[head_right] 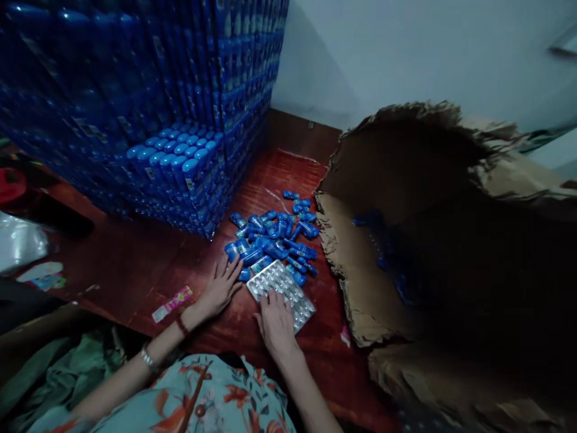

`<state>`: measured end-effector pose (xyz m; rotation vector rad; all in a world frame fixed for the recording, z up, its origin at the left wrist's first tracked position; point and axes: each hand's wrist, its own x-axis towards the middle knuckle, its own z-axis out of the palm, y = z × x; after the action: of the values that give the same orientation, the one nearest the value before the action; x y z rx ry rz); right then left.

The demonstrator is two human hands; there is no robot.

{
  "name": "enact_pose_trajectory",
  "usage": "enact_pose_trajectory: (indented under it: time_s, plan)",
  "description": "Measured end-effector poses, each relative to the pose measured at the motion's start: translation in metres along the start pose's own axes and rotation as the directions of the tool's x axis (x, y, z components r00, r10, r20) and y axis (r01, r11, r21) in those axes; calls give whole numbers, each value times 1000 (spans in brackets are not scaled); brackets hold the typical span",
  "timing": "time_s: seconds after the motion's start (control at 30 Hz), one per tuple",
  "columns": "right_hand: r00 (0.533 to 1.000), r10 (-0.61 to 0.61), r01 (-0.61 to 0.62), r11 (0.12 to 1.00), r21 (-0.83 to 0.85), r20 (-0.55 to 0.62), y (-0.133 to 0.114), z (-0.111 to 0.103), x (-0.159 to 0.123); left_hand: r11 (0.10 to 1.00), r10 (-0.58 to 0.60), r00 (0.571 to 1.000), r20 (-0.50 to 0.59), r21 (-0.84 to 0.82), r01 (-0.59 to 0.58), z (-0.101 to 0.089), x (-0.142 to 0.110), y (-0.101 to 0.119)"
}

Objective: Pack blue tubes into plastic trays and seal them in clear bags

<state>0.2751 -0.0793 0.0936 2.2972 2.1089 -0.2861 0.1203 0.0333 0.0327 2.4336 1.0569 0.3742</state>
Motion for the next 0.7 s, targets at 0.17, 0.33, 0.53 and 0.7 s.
enact_pose_trajectory:
  time_s: [0.17,0.33,0.53,0.7]
  plan:
    - [1000,17,-17,998,58,-3,-7,12,-14,994,99,990,100,-51,-94,-8,63,-7]
    - [998,-65,65,963,262,-10,-21,19,-20,953,80,996,-44,-291,-89,-36,59,-9]
    - [999,-25,33,896,442,-23,-27,27,-16,664,-463,884,-56,-683,305,-49,-38,-13]
    - [1000,-15,8,884,468,10,-29,24,-15,555,-430,886,171,-724,409,-27,-76,-4]
